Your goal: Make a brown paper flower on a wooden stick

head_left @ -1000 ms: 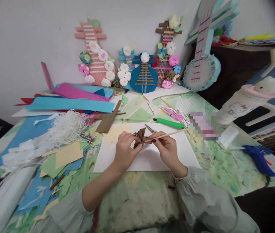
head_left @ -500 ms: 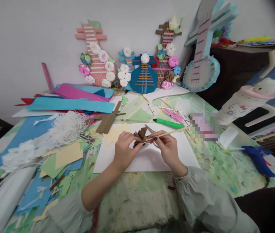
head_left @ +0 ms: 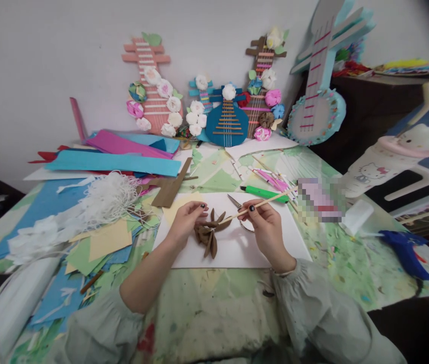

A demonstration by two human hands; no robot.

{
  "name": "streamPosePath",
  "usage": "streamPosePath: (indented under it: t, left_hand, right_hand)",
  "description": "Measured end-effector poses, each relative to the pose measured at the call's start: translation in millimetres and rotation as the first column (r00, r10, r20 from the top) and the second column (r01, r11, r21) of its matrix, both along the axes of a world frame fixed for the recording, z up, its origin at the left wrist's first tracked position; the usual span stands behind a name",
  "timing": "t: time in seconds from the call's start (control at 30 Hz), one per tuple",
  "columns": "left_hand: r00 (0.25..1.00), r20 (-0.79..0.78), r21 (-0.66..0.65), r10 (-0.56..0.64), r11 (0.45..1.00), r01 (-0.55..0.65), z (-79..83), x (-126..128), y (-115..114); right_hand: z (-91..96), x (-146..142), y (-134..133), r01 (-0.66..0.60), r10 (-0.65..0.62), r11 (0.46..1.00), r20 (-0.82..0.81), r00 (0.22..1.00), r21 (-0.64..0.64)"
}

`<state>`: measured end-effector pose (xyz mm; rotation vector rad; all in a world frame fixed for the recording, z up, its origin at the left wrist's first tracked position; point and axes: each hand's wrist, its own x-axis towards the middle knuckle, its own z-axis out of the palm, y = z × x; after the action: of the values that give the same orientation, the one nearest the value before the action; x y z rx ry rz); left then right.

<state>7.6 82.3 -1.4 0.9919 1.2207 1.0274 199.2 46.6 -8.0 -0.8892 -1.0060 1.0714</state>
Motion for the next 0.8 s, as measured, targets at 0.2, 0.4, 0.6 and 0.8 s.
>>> streamPosePath:
  t: [0.2,0.4,0.6,0.8]
  left_hand:
    - [0.980,-0.129,-0.010,-0.153,0.988,0.153,-3.5,-14,9]
    - [0.935,-0.210,-0.036,-0.286,0.958,0.285,-8.7,-10,8]
    - [0.899,-0.199,0.015,-0.389,0.917,0.400,-6.7,-4,1]
    - [0.833,-0.303,0.060,-0.463,0.863,0.502,-9.7,0,-2]
  right_hand:
    - [0.5,7,2,0.062,-0.059,0.997,0.064,0.996,-0.043]
    - [0.7,1,5,-0.155,0.184,0.977,0.203,0.962,-0.147]
    - [-8.1,-4,5,-0.158,0.212,0.972,0.360,0.908,-0.173]
    - [-17.2,-1,6,-0.130,0.195,0.980,0.615,0.764,-0.150]
